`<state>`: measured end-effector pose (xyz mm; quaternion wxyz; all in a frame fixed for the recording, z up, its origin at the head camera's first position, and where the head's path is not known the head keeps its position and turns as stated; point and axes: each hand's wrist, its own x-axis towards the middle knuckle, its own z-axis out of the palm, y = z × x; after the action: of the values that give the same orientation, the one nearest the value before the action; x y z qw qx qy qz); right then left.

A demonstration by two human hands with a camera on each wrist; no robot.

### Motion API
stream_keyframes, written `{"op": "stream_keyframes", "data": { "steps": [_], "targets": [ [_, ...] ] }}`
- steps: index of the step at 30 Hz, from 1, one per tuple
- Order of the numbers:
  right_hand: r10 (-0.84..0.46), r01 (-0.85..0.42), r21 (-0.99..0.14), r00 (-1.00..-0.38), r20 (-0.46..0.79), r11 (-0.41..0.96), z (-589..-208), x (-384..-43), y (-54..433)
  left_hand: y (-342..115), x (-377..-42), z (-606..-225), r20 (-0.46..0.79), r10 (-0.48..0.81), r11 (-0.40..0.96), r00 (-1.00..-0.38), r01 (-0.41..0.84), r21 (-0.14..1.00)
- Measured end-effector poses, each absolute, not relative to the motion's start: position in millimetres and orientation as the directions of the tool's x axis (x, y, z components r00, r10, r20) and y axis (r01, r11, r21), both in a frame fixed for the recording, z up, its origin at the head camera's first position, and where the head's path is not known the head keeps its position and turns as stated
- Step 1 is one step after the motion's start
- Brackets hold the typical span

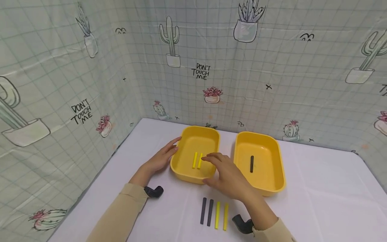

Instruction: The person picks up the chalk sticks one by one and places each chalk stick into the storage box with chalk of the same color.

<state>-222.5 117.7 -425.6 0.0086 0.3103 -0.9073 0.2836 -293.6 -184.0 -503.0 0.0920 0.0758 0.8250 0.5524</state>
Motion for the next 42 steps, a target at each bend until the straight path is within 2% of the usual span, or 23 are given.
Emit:
{"op": "stream_keyframes", "data": {
  "steps": [23,30,42],
  "targets": [
    [-0.499,-0.498,-0.516,-0.854,0.150,0.697,-428,-197,136,-184,-293,-502,-0.081,0.214,0.381,-0.973,0.007,0.924],
    [-0.499,-0.515,-0.491,-0.849,0.177,0.703,-431,-191,143,-183,-292,-502,-0.080,0.216,0.382,-0.973,0.008,0.924],
    [-0.502,-0.498,-0.504,-0.853,0.139,0.706,-434,-183,150,-184,-291,-502,-0.085,0.222,0.380,-0.971,0.006,0.925]
  ]
}}
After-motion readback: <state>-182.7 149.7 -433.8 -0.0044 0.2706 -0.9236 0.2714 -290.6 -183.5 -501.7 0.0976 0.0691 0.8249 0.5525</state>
